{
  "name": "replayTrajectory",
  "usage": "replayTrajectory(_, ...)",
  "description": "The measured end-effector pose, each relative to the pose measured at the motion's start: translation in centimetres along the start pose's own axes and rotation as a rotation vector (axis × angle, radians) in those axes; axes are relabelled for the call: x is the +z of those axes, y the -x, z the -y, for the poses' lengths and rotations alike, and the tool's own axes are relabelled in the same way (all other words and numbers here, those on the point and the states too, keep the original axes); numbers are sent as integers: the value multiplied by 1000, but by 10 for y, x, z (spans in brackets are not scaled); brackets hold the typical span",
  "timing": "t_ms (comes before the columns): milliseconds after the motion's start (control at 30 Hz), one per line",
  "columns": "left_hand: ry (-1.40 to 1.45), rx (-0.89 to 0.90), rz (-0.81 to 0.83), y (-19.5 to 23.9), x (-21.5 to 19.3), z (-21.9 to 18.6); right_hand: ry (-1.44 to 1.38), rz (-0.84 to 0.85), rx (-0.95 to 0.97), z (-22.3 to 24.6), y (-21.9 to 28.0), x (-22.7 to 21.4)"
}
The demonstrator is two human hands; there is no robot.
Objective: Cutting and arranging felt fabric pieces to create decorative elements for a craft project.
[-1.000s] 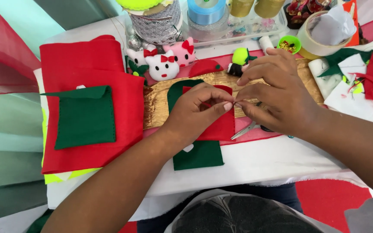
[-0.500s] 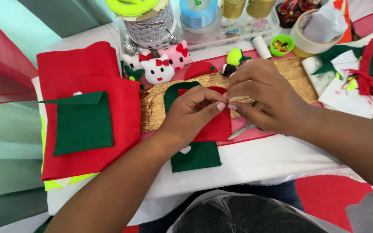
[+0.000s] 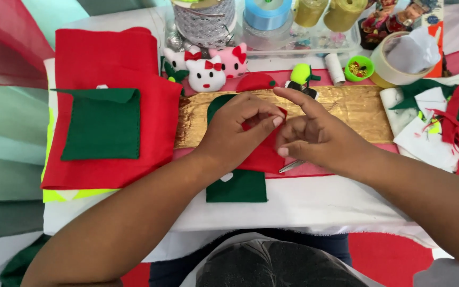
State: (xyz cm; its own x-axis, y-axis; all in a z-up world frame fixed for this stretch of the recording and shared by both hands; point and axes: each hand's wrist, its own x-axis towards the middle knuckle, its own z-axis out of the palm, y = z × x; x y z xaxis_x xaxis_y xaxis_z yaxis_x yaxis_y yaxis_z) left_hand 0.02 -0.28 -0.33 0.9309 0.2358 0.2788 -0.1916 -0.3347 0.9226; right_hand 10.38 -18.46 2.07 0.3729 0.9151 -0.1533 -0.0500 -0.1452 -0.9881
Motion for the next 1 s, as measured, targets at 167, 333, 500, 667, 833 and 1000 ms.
replayTrajectory(167, -9, 0, -17, -2, -3, 3, 59, -84, 44, 8, -1, -1)
replayTrajectory(333, 7, -48, -21, -4, -4, 6, 267, -236, 72, 11, 3, -9)
replayTrajectory(500, 43, 9, -45, -1, -3, 13, 362, -314, -179, 11, 1, -9)
replayTrajectory(667, 70, 11, -54, -3, -3, 12, 396, -350, -254, 17, 1, -10)
replayTrajectory(833, 102, -27, -51, -1, -5, 10, 452, -383, -345, 15, 2, -15)
replayTrajectory(1000, 111, -52, -34, -3, -6, 9, 505, -365, -434, 11, 1, -22)
